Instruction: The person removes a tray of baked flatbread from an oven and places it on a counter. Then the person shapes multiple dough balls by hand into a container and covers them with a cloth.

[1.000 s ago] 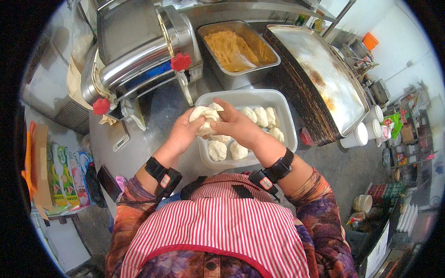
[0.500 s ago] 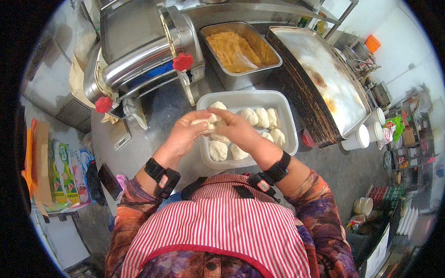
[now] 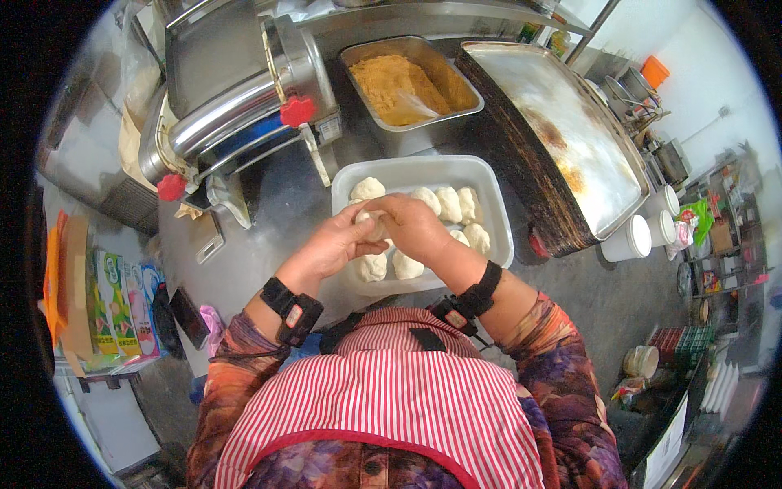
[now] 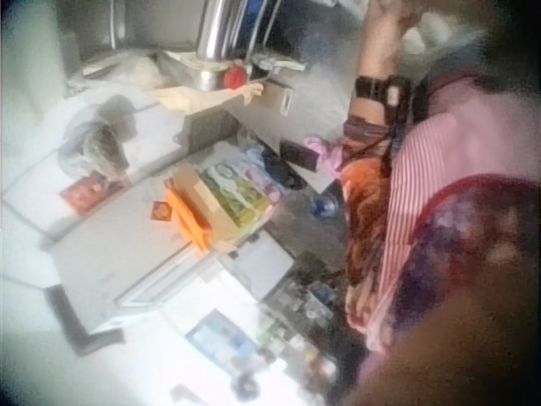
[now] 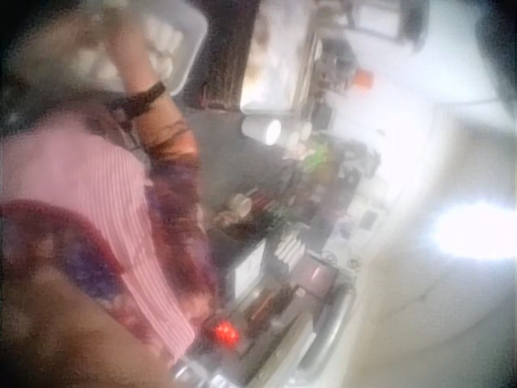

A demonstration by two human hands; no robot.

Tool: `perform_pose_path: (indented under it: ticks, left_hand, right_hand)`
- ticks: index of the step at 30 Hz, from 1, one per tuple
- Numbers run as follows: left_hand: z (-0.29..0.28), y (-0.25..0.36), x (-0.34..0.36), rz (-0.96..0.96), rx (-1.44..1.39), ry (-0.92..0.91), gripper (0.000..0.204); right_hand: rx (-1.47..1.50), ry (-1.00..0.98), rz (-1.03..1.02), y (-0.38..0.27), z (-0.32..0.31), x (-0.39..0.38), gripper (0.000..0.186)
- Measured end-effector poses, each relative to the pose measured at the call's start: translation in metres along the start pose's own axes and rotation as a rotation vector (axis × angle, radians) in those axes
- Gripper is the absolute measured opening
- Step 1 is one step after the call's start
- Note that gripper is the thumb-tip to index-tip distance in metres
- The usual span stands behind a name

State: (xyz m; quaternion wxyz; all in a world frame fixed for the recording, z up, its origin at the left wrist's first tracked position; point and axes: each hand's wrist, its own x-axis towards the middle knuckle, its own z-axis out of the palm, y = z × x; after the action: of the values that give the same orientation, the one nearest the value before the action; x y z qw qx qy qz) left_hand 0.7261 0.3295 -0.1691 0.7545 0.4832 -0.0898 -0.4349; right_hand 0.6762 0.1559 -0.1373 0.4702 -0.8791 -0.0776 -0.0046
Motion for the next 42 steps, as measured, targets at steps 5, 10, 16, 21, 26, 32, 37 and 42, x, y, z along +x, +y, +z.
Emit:
perform_pose_path:
  ticks: [5, 10, 16, 21, 26, 32, 37, 42]
  left_hand:
    - [0.003, -0.007, 0.006, -0.009, 0.104, 0.180, 0.044]
    - [0.025, -0.006, 0.012, -0.082, 0.072, 0.091, 0.037]
    - [0.044, -0.012, 0.014, -0.104, -0.164, -0.106, 0.043]
    - [0.040, -0.017, 0.023, -0.071, -0.133, 0.044, 0.045]
    - [0.046, -0.028, 0.029, -0.011, -0.112, 0.222, 0.049]
    - [0.046, -0.037, 0.026, -0.079, -0.243, 0.021, 0.046]
    - [0.042, -0.044, 0.030, 0.026, -0.025, 0.326, 0.040]
    - [0.046, -0.055, 0.031, 0.062, 0.428, 0.316, 0.038]
  right_hand:
    - [0.749, -0.196, 0.171, 0.004, -0.024, -0.012, 0.054]
    - [0.217, -0.212, 0.113, 0.020, -0.031, -0.014, 0.052]
    - [-0.031, 0.031, -0.058, 0.040, -0.019, -0.012, 0.035]
    - [0.146, -0.164, -0.061, 0.042, -0.029, -0.013, 0.042]
    - [-0.069, -0.204, -0.222, 0.038, -0.034, -0.016, 0.052]
    - [-0.374, -0.311, -0.171, 0.056, -0.034, -0.003, 0.048]
    - [0.519, -0.380, 0.120, 0.075, -0.034, -0.003, 0.054]
    - [0.425, -0.419, 0.268, 0.081, -0.034, -0.015, 0.060]
